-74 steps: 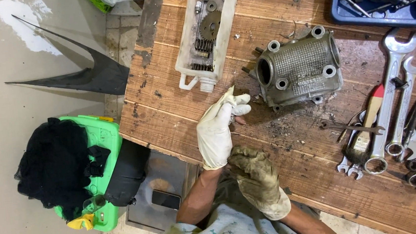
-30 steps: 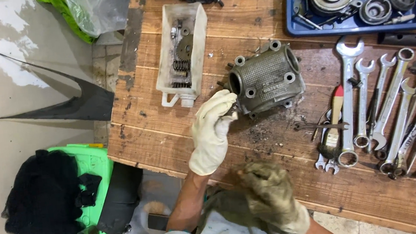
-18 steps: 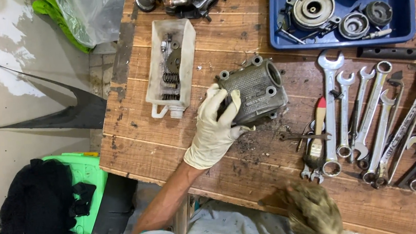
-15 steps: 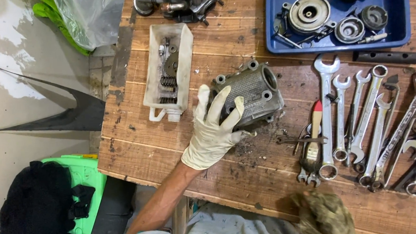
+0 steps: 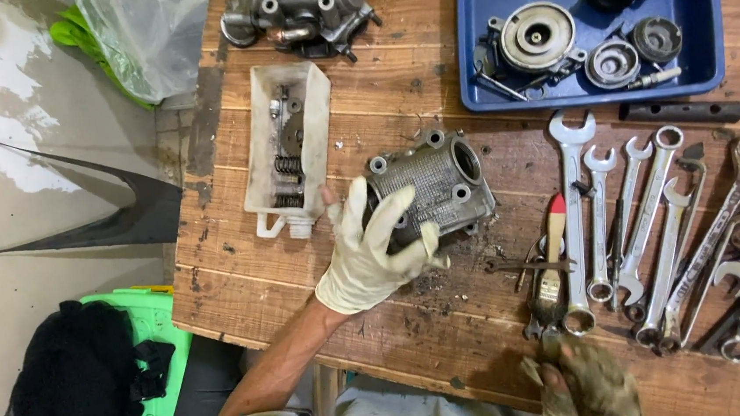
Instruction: The person is disassembling and inspecting a motorcycle engine component, specifically a cylinder head, using a screwdriver and their hands.
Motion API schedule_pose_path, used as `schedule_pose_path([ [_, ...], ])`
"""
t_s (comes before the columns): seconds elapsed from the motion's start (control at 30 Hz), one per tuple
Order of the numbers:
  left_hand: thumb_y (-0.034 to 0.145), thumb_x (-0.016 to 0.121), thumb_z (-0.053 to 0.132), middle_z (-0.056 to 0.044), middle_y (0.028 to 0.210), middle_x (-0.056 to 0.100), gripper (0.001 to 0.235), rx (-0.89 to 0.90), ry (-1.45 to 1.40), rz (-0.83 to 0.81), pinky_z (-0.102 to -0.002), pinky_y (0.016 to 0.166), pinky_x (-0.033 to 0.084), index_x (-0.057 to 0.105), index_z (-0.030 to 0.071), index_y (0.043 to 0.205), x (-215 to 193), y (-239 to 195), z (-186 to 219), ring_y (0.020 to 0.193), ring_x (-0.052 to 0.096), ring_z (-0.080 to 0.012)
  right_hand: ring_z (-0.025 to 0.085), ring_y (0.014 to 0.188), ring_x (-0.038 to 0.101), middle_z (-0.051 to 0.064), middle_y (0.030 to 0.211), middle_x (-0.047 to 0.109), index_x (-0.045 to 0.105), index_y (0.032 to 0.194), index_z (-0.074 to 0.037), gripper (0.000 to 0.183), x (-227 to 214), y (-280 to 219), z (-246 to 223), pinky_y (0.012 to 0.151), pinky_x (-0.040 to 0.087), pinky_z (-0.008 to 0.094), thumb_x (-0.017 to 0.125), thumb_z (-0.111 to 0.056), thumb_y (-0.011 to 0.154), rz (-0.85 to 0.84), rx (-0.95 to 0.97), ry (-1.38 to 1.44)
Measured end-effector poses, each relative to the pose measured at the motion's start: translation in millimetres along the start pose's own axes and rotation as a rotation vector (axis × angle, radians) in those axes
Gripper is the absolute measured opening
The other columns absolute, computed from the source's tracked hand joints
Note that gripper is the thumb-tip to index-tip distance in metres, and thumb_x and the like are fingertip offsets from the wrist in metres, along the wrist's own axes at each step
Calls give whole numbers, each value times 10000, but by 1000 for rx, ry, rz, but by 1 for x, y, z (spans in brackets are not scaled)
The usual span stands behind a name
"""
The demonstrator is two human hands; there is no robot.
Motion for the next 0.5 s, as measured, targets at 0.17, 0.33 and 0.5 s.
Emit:
schedule_pose_path([
  [0.17, 1009, 757, 463, 84, 1502, 445, 516, 97, 22, -106, -845, 1148, 88, 432, 425, 1408, -22, 10, 27, 1496, 209, -361, 216, 720, 645, 127, 1032, 598, 569, 1103, -91, 296, -68, 202, -125, 609, 557, 316, 402, -323, 1028, -64, 615, 1182],
  [0.33, 1034, 774, 573, 210, 1528, 436, 499, 151, -24, -208, -856, 1116, 109, 467, 517, 1424, -26, -4, 40, 1443, 294, -328, 96, 534, 655, -5, 496, 496, 547, 1403, 31, 465, -39, 219, -144, 832, 717, 456, 588, -191, 997, -132, 1020, 1603],
  [0.5, 1117, 650, 683, 106, 1646, 347, 563, 153, -44, -429, -999, 983, 79, 286, 561, 1528, -30, -27, 40, 1524, 145, -438, 212, 755, 761, 58, 876, 764, 688, 924, -61, 400, -45, 214, -136, 705, 614, 319, 615, -454, 933, 119, 490, 508],
])
Point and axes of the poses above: each hand's wrist, its own y-axis towards the middle knuckle, its own x-axis out of the palm, z = x × y, the point moved 6 cm from there along y, towards the middle knuckle
